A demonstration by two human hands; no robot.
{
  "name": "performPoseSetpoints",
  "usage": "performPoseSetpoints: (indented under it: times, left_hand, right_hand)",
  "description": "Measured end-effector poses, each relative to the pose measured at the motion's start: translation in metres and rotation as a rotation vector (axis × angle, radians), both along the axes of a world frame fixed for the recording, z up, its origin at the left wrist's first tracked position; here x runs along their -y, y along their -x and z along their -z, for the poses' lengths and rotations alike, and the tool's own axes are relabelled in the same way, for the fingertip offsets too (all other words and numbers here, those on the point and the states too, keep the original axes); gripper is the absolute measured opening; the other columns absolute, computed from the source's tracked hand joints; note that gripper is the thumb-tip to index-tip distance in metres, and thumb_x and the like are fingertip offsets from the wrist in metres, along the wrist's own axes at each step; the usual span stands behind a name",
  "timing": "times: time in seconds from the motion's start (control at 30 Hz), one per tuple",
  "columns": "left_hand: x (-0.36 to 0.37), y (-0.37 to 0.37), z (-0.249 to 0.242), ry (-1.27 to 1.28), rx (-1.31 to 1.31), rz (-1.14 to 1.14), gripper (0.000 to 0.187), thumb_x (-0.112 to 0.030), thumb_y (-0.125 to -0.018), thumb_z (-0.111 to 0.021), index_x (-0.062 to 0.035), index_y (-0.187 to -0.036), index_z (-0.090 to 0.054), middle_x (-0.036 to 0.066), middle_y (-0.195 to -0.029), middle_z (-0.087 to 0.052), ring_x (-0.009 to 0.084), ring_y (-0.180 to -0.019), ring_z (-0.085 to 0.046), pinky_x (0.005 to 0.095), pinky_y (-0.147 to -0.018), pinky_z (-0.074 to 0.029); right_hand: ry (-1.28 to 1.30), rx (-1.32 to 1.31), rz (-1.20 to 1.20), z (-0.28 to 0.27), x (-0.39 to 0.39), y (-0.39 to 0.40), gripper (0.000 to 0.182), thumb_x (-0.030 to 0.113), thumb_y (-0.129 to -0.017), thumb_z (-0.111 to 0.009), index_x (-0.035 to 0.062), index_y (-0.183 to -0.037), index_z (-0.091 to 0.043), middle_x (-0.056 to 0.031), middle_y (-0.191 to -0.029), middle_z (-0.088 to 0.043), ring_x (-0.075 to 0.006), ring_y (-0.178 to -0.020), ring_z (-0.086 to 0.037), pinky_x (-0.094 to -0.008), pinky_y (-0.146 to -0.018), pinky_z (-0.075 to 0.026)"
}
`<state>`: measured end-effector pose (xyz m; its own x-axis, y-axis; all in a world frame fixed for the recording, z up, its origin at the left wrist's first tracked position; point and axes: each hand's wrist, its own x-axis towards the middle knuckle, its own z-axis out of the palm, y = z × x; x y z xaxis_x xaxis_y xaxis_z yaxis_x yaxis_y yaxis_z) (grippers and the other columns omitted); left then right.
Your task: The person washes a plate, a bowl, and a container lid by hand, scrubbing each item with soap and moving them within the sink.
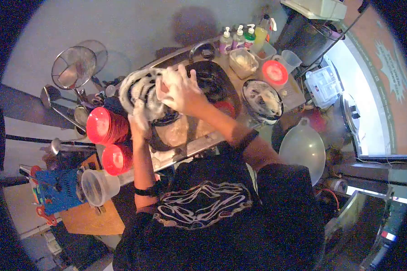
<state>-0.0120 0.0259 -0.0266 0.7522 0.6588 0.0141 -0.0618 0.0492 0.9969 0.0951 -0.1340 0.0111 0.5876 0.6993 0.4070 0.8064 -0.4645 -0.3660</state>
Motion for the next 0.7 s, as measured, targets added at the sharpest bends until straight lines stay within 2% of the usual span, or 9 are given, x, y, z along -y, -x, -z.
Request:
performPoseSetpoints:
  times: [0.07,0.2,0.27,0.33,0.47,0.53,0.63,0.67,0.7]
  left_hand:
    - [0.027,-0.004,-0.015,0.045,-0.170,0.053,0.041,-0.034,-0.102,-0.049,0.0042,-0.107,-0.063,0.004,-0.096,-0.063,0.0112,-0.086,-0.052,0.0270,-0.079,-0.044]
    - [0.005,-0.003,0.020,-0.214,0.105,0.070,0.054,-0.037,-0.105,-0.038,0.0084,-0.128,-0.054,0.013,-0.125,-0.058,0.0197,-0.109,-0.053,0.0325,-0.095,-0.041]
    - [-0.037,0.007,0.063,-0.349,-0.054,-0.058,0.057,-0.036,-0.106,-0.034,0.0096,-0.138,-0.044,0.021,-0.136,-0.053,0.0287,-0.123,-0.052,0.0380,-0.107,-0.037]
    - [-0.058,0.007,0.082,-0.631,0.085,-0.083,0.045,-0.038,-0.105,-0.040,0.0018,-0.107,-0.061,0.002,-0.098,-0.059,0.0138,-0.089,-0.053,0.0288,-0.080,-0.045]
    - [0.030,-0.009,-0.005,-0.218,-0.116,-0.044,0.047,-0.029,-0.103,-0.044,0.0058,-0.132,-0.054,0.022,-0.128,-0.060,0.0261,-0.116,-0.056,0.0364,-0.100,-0.042]
    - [0.008,-0.017,0.059,-0.347,-0.102,0.014,0.046,-0.026,-0.101,-0.050,0.0062,-0.133,-0.052,0.010,-0.129,-0.058,0.0198,-0.112,-0.055,0.0324,-0.100,-0.042]
    - [0.023,-0.017,0.008,-0.260,-0.077,0.062,0.056,-0.040,-0.103,-0.041,0.0067,-0.131,-0.054,0.010,-0.124,-0.060,0.0220,-0.108,-0.058,0.0345,-0.094,-0.047]
    - [0.043,-0.027,-0.020,0.322,-0.145,-0.182,0.057,-0.042,-0.103,-0.041,0.0050,-0.133,-0.053,0.011,-0.122,-0.060,0.0238,-0.105,-0.060,0.0367,-0.091,-0.048]
    - [0.039,-0.027,-0.016,0.278,-0.098,-0.169,0.059,-0.044,-0.103,-0.041,0.0044,-0.134,-0.052,0.012,-0.122,-0.060,0.0238,-0.103,-0.060,0.0371,-0.090,-0.048]
  right_hand:
    - [-0.201,0.104,0.088,0.024,-0.022,0.001,0.055,0.036,-0.080,-0.064,0.0048,-0.125,-0.058,-0.0207,-0.143,-0.040,-0.0458,-0.126,-0.038,-0.0700,-0.103,-0.026]
    - [-0.433,-0.178,-0.265,0.054,-0.029,0.014,0.052,0.031,-0.079,-0.068,0.0060,-0.124,-0.060,-0.0188,-0.139,-0.048,-0.0458,-0.135,-0.035,-0.0575,-0.109,-0.028]
    - [-0.266,0.037,-0.437,0.045,0.001,0.005,0.052,0.027,-0.081,-0.069,0.0160,-0.130,-0.057,-0.0162,-0.143,-0.045,-0.0435,-0.136,-0.037,-0.0639,-0.106,-0.028]
    - [-0.048,0.120,-0.374,0.045,0.023,-0.007,0.064,0.027,-0.077,-0.073,0.0177,-0.137,-0.053,-0.0139,-0.145,-0.044,-0.0378,-0.139,-0.033,-0.0667,-0.108,-0.023]
    - [-0.231,0.063,0.033,0.042,-0.002,-0.007,0.058,0.025,-0.079,-0.067,0.0077,-0.134,-0.055,-0.0181,-0.146,-0.040,-0.0482,-0.139,-0.026,-0.0722,-0.106,-0.020]
    - [-0.549,0.128,0.054,0.034,-0.013,0.003,0.046,0.019,-0.080,-0.065,0.0045,-0.123,-0.060,-0.0186,-0.141,-0.045,-0.0452,-0.135,-0.034,-0.0662,-0.108,-0.026]
    - [-0.679,-0.030,-0.110,0.037,-0.010,0.020,0.037,0.006,-0.077,-0.063,0.0074,-0.114,-0.063,-0.0140,-0.118,-0.057,-0.0378,-0.122,-0.049,-0.0507,-0.109,-0.034]
    - [-0.681,-0.031,-0.104,0.038,0.002,0.016,0.037,0.006,-0.077,-0.063,0.0074,-0.114,-0.063,-0.0140,-0.118,-0.057,-0.0378,-0.122,-0.049,-0.0507,-0.109,-0.034]
    - [-0.511,-0.077,-0.273,0.038,0.020,0.007,0.033,0.009,-0.077,-0.064,0.0103,-0.110,-0.063,-0.0118,-0.111,-0.057,-0.0363,-0.119,-0.050,-0.0517,-0.106,-0.034]
